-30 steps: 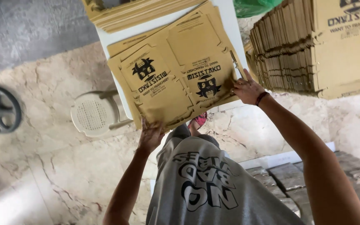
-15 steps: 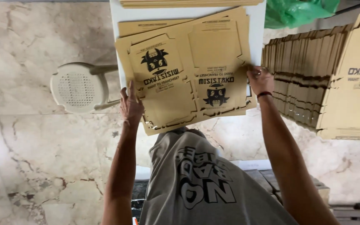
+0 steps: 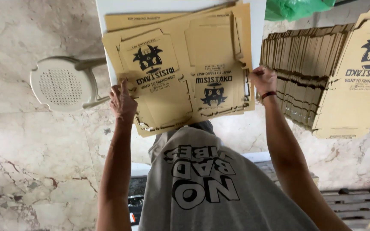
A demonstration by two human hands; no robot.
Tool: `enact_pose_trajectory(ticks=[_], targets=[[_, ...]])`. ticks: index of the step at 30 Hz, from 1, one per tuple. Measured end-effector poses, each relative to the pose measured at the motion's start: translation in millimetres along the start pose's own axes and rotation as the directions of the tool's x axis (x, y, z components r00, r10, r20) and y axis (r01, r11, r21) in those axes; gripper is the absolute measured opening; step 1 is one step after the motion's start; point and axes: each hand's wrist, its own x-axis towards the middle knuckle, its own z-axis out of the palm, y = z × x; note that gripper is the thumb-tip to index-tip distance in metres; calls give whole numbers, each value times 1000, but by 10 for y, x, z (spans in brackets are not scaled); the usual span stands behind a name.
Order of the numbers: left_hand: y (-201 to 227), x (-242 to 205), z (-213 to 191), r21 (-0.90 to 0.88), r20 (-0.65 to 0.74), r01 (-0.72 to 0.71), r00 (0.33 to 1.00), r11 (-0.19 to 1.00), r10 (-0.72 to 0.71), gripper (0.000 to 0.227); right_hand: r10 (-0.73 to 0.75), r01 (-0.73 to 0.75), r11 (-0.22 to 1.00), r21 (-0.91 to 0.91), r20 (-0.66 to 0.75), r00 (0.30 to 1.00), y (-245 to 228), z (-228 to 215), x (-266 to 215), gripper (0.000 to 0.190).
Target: The person assembles flat cardboard boxes by hand. They fold the side flaps and tuck the tabs into slots to form the box structure, repeating the process for multiple units.
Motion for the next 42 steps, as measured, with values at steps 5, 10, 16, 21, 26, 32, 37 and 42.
enact_pose_trajectory(ticks=[5, 10, 16, 21, 26, 32, 37, 42], targets=[[6, 137, 117, -36, 21, 34, 999, 999, -34, 76, -119, 34, 958, 284, 287, 951, -868, -1081, -434, 19], [-21, 87, 171, -73, -23, 39, 999, 997, -40, 71, -343, 133, 831, 540, 308, 887, -1163, -1368, -709, 16], [254, -97, -116, -73, -2, 27, 1000, 997, -27, 80, -80, -12, 912, 410, 207, 975, -241, -395, 202, 25], [353, -179, -113, 82, -28, 11, 1000, 997, -9, 94, -317, 317, 944, 93, -18, 948, -157, 136, 158, 41], [164, -1, 93, 50, -46, 4, 999, 999, -2, 92, -228, 256, 942, -218, 146, 963, -439, 120, -28, 69], [58, 102, 41, 51, -40, -24, 999, 998, 26, 87, -185, 219, 923, -316, 135, 974, -133, 241, -345, 65], [-31, 184, -106, 72, -35, -89, 995, 993, 91, 80, -179, 204, 957, -207, 134, 975, -389, 18, -686, 61], [203, 19, -408, -65, 4, -76, 997, 995, 76, 80, -167, 173, 957, -232, 43, 985, -108, 166, -565, 52]])
